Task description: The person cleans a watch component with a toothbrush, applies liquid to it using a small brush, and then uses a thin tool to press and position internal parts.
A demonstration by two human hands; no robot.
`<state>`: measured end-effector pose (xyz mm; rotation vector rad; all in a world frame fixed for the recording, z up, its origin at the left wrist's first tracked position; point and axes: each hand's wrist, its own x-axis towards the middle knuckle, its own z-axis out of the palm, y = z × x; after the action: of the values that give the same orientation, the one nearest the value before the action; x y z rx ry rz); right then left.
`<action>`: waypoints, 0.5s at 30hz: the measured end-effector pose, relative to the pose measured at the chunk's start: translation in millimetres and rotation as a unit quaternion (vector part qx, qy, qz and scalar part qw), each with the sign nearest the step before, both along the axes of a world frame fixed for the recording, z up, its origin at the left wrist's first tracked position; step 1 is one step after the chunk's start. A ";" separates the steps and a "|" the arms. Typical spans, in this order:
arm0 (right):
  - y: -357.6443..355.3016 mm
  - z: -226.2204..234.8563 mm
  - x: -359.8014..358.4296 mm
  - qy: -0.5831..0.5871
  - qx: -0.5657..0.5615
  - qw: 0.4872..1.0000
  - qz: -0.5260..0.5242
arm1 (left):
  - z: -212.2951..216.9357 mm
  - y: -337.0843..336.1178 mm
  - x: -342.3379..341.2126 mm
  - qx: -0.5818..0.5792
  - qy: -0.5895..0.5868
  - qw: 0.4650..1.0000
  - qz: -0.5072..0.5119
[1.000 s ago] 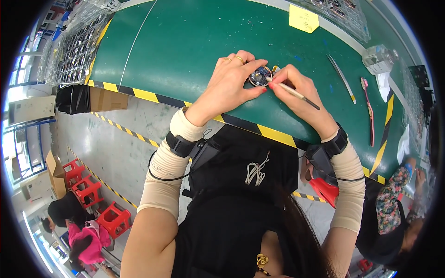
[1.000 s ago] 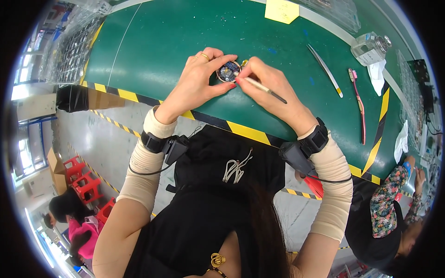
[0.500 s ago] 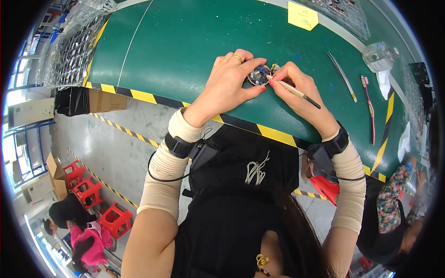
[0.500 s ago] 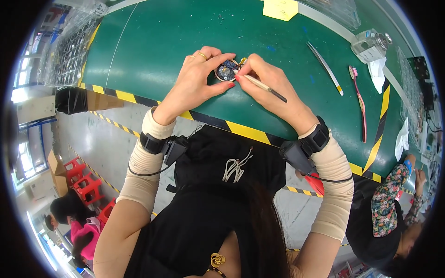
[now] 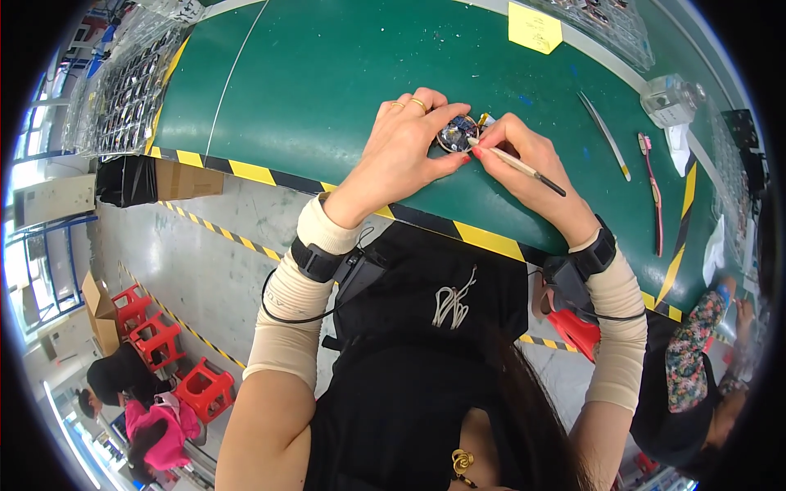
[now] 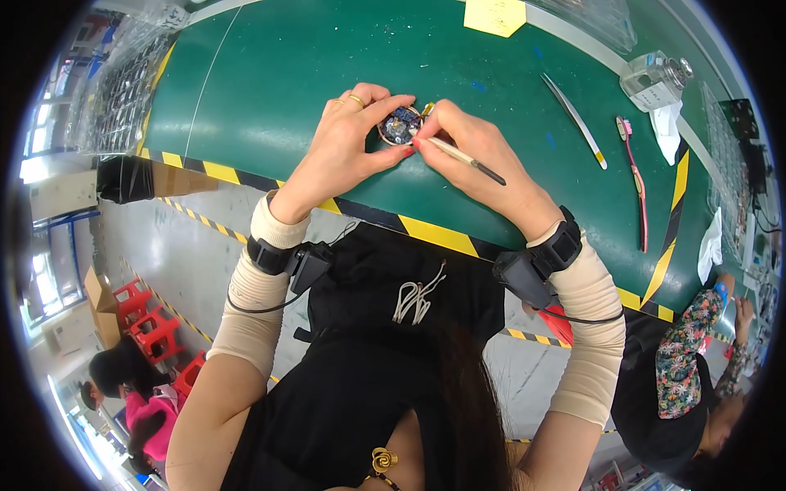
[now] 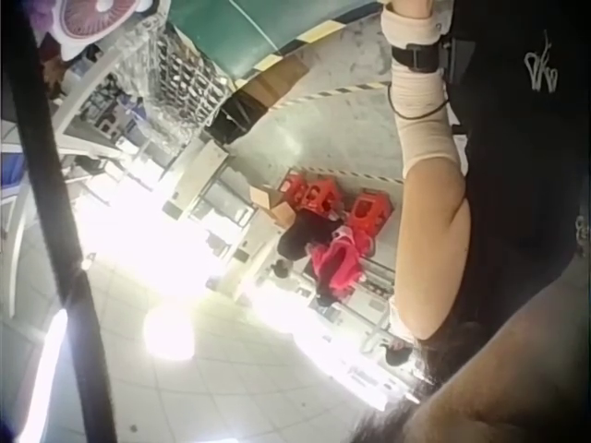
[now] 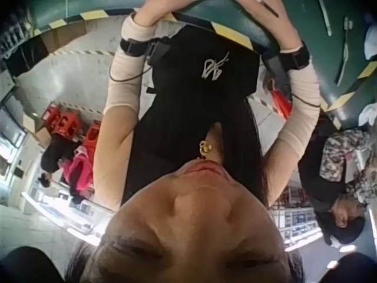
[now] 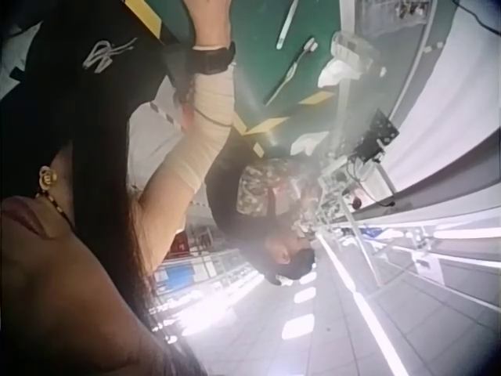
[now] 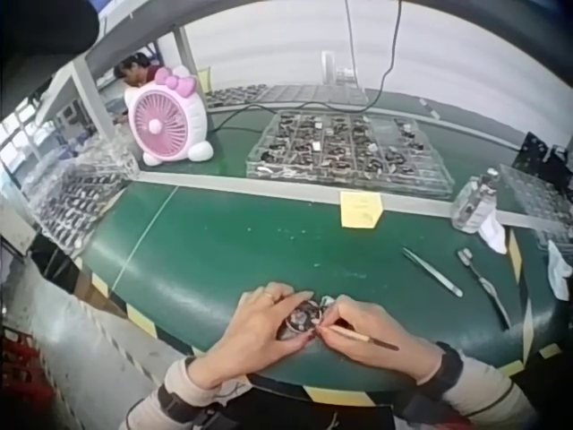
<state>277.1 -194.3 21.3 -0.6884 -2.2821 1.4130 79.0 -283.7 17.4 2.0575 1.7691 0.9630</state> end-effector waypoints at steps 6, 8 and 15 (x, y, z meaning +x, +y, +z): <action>3.4 -1.6 -1.5 0.011 0.028 0.999 -0.039 | -1.0 0.5 0.2 -0.007 -0.005 1.000 0.001; 2.5 -1.2 -0.8 0.013 0.037 0.999 -0.036 | -0.6 0.4 0.3 -0.004 -0.005 1.000 0.003; 0.5 0.5 -0.1 0.012 0.017 1.000 -0.014 | -1.4 -0.5 1.9 0.000 0.001 1.000 0.015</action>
<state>277.1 -193.8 21.8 -0.6869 -2.2643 1.3582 80.9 -284.2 16.0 2.0379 1.8069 0.9688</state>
